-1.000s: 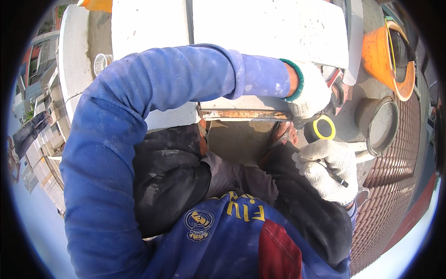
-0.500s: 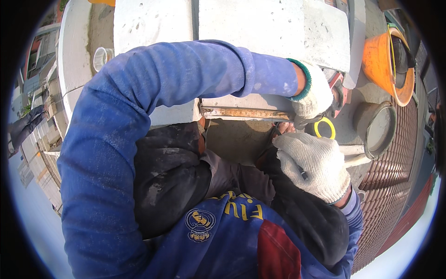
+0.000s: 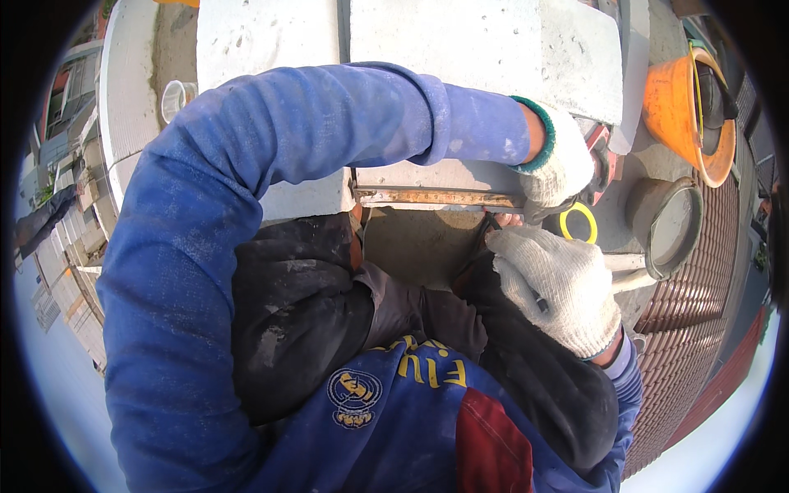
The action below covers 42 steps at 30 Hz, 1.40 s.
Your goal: The person measures and marks white rectangular tiles on a rooftop workbench, then uses a hand saw to cut them. The person handles the tiles one at a time, aligns them, and stacks the cut pieces.
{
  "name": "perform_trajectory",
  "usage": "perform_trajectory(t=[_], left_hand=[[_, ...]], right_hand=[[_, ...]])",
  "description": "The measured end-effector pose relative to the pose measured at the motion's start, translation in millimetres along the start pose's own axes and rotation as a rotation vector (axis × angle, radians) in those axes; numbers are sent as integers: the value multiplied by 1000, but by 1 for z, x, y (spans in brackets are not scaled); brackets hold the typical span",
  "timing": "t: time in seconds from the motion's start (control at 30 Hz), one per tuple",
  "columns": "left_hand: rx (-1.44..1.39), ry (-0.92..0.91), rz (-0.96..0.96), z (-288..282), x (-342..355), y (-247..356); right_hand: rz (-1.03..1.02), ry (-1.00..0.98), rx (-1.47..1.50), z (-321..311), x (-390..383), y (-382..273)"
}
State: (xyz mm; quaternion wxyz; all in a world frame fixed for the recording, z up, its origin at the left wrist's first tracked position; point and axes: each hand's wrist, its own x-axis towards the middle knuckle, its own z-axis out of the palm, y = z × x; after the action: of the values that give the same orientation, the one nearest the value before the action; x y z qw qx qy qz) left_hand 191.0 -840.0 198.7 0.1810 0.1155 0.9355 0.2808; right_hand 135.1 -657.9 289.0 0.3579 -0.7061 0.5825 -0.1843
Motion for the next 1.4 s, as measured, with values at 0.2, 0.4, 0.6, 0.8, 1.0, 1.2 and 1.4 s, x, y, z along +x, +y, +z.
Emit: perform_trajectory(t=[0.2, 0.4, 0.6, 0.8, 1.0, 1.2, 1.4], left_hand=[[-25, -57, -18, -11, -1, 3], [-2, -70, -11, -10, 0, 3], [7, -75, -3, -11, 1, 3], [6, -80, -3, -9, 3, 1], [23, -82, 37, -15, 1, 3], [-28, -144, -22, -21, -1, 5], [-46, -160, -27, -24, -1, 6]], right_hand=[[-7, 8, -2, 1, -1, 2], [10, -6, 14, 0, 0, 2], [27, 9, 36, 0, -1, 0], [2, 33, 22, 2, -1, 2], [27, 18, 24, 0, -2, 1], [13, 18, 13, 1, 1, 3], [24, 16, 21, 0, 0, 3]])
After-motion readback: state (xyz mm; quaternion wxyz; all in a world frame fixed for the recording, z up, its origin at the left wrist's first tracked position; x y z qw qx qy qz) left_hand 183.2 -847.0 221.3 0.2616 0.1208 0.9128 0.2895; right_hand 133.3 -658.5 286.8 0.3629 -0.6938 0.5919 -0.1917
